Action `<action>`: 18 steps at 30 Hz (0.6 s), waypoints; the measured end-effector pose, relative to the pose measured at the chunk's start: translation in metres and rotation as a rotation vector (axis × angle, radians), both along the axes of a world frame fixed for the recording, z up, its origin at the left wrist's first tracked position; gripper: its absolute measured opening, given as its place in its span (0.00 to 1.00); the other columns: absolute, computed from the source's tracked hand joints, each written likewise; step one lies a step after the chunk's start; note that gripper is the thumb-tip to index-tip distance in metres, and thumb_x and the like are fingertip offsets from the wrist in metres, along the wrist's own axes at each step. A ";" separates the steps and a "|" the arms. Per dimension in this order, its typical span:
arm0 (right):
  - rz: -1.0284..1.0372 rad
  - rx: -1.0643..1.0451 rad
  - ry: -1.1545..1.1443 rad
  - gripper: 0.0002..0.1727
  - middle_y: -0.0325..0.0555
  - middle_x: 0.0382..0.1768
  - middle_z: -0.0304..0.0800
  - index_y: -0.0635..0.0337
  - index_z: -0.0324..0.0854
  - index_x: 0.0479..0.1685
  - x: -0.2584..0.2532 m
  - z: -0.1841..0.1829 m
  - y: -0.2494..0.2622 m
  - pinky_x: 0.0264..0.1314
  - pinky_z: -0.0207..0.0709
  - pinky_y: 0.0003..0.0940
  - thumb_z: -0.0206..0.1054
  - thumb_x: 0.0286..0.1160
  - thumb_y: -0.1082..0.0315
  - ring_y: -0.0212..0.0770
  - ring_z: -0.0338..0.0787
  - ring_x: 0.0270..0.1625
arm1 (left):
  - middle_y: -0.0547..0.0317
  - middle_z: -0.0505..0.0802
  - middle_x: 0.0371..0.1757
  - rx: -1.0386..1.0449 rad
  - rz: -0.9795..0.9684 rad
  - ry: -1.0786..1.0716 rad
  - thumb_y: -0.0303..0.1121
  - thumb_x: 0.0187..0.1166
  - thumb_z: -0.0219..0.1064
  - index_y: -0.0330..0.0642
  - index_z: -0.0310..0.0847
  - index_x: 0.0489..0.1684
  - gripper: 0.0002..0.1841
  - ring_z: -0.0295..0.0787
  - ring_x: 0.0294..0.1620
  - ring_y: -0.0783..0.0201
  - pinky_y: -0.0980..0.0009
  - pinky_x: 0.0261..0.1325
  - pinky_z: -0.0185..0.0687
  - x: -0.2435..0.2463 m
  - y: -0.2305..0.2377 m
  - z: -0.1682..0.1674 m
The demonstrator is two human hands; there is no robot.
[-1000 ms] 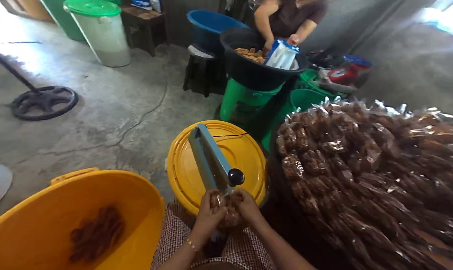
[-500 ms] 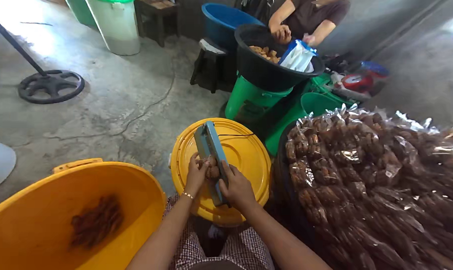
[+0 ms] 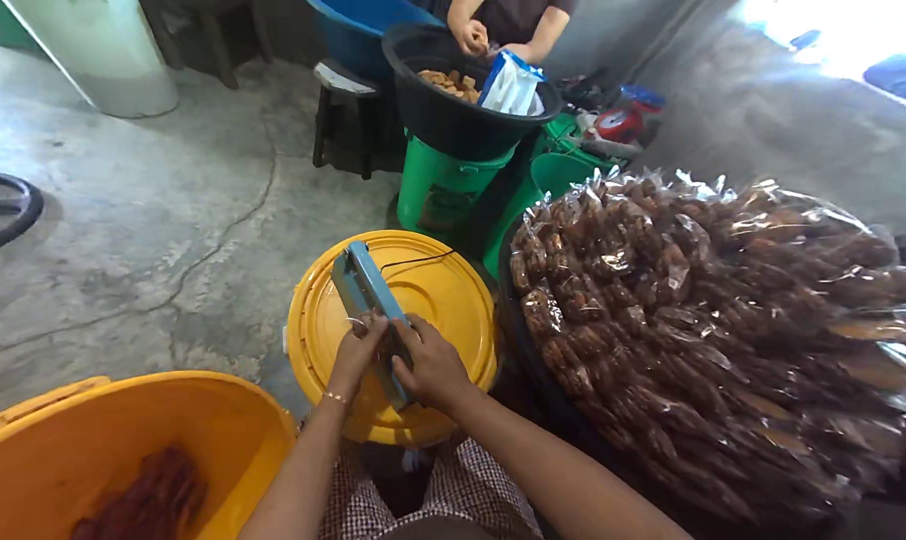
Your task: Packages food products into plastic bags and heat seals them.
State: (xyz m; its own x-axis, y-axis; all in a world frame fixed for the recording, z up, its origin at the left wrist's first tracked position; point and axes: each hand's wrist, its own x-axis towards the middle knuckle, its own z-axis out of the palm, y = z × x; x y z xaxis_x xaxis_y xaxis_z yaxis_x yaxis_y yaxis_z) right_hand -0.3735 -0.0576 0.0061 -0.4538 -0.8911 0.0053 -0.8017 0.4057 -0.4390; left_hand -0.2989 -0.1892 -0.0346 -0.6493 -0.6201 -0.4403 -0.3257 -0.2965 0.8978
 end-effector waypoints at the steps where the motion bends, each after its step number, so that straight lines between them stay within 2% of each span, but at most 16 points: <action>1: 0.049 -0.065 0.055 0.31 0.66 0.83 0.69 0.66 0.75 0.80 0.000 -0.001 0.000 0.78 0.72 0.56 0.64 0.76 0.63 0.64 0.75 0.82 | 0.38 0.88 0.56 -0.086 -0.009 -0.021 0.44 0.87 0.63 0.25 0.75 0.67 0.26 0.86 0.55 0.54 0.55 0.63 0.80 0.000 0.001 0.000; 3: 0.137 -0.164 0.146 0.25 0.68 0.78 0.76 0.66 0.83 0.70 0.001 0.004 0.005 0.75 0.75 0.59 0.67 0.75 0.64 0.67 0.78 0.79 | 0.37 0.87 0.61 -0.201 0.018 0.058 0.38 0.84 0.67 0.26 0.74 0.70 0.25 0.86 0.62 0.53 0.56 0.69 0.79 0.010 0.007 -0.002; 5: 0.187 -0.202 0.173 0.22 0.65 0.70 0.85 0.67 0.86 0.64 -0.005 0.029 0.013 0.71 0.80 0.57 0.69 0.76 0.62 0.64 0.85 0.72 | 0.41 0.87 0.65 -0.236 0.045 0.184 0.31 0.83 0.64 0.28 0.72 0.74 0.23 0.86 0.65 0.59 0.61 0.71 0.80 0.032 0.011 0.000; 7: 0.056 0.021 0.097 0.28 0.63 0.68 0.86 0.67 0.82 0.69 -0.019 0.075 0.028 0.73 0.79 0.56 0.69 0.80 0.53 0.61 0.86 0.71 | 0.44 0.87 0.66 -0.219 0.050 0.217 0.30 0.81 0.63 0.30 0.71 0.76 0.24 0.86 0.65 0.61 0.62 0.70 0.81 0.069 0.008 -0.003; 8: -0.058 0.191 0.078 0.32 0.66 0.69 0.84 0.67 0.80 0.71 -0.032 0.095 0.036 0.77 0.73 0.59 0.66 0.81 0.47 0.64 0.81 0.75 | 0.44 0.87 0.66 -0.222 0.046 0.186 0.30 0.80 0.64 0.31 0.71 0.76 0.25 0.87 0.64 0.60 0.60 0.69 0.83 0.092 0.004 -0.006; 9: -0.178 0.323 0.084 0.34 0.69 0.71 0.81 0.69 0.80 0.70 -0.048 0.108 0.042 0.79 0.68 0.62 0.62 0.84 0.45 0.67 0.76 0.78 | 0.43 0.88 0.65 -0.235 0.028 0.117 0.29 0.79 0.64 0.32 0.71 0.76 0.25 0.88 0.62 0.57 0.57 0.67 0.83 0.118 -0.003 -0.009; 11: -0.391 0.469 0.134 0.38 0.74 0.74 0.76 0.73 0.77 0.72 -0.079 0.117 0.055 0.79 0.64 0.68 0.57 0.87 0.42 0.72 0.70 0.82 | 0.37 0.87 0.64 -0.290 -0.059 -0.111 0.27 0.78 0.66 0.31 0.71 0.77 0.26 0.87 0.62 0.48 0.49 0.67 0.82 0.171 -0.017 -0.015; 13: -0.523 0.590 0.153 0.38 0.75 0.76 0.73 0.72 0.70 0.79 -0.100 0.118 0.060 0.78 0.64 0.69 0.62 0.85 0.45 0.73 0.70 0.82 | 0.26 0.81 0.72 -0.360 -0.198 -0.395 0.29 0.81 0.68 0.28 0.66 0.81 0.30 0.78 0.74 0.33 0.40 0.78 0.69 0.207 -0.029 -0.015; 14: -0.556 0.647 0.148 0.39 0.75 0.75 0.73 0.70 0.65 0.83 -0.105 0.116 0.058 0.77 0.66 0.68 0.66 0.83 0.49 0.73 0.72 0.80 | 0.20 0.76 0.76 -0.391 -0.263 -0.494 0.31 0.82 0.69 0.26 0.65 0.82 0.31 0.70 0.79 0.26 0.36 0.82 0.61 0.215 -0.031 -0.013; 15: -0.574 0.698 0.134 0.40 0.74 0.74 0.75 0.66 0.59 0.87 -0.109 0.113 0.055 0.74 0.69 0.68 0.69 0.82 0.54 0.72 0.76 0.77 | 0.18 0.73 0.78 -0.413 -0.308 -0.547 0.33 0.82 0.69 0.25 0.65 0.82 0.31 0.66 0.81 0.23 0.35 0.84 0.57 0.217 -0.031 -0.008; 16: -0.584 0.732 0.127 0.41 0.72 0.72 0.78 0.64 0.55 0.89 -0.112 0.109 0.052 0.71 0.72 0.67 0.70 0.80 0.58 0.71 0.80 0.73 | 0.19 0.73 0.78 -0.411 -0.347 -0.550 0.33 0.84 0.67 0.25 0.65 0.82 0.30 0.67 0.81 0.25 0.37 0.84 0.59 0.212 -0.028 -0.001; 18: -0.600 0.749 0.119 0.40 0.68 0.67 0.83 0.59 0.54 0.90 -0.113 0.108 0.052 0.67 0.75 0.66 0.68 0.78 0.65 0.69 0.85 0.69 | 0.26 0.79 0.75 -0.378 -0.419 -0.416 0.31 0.86 0.63 0.26 0.66 0.81 0.27 0.77 0.77 0.33 0.45 0.81 0.69 0.190 -0.012 0.014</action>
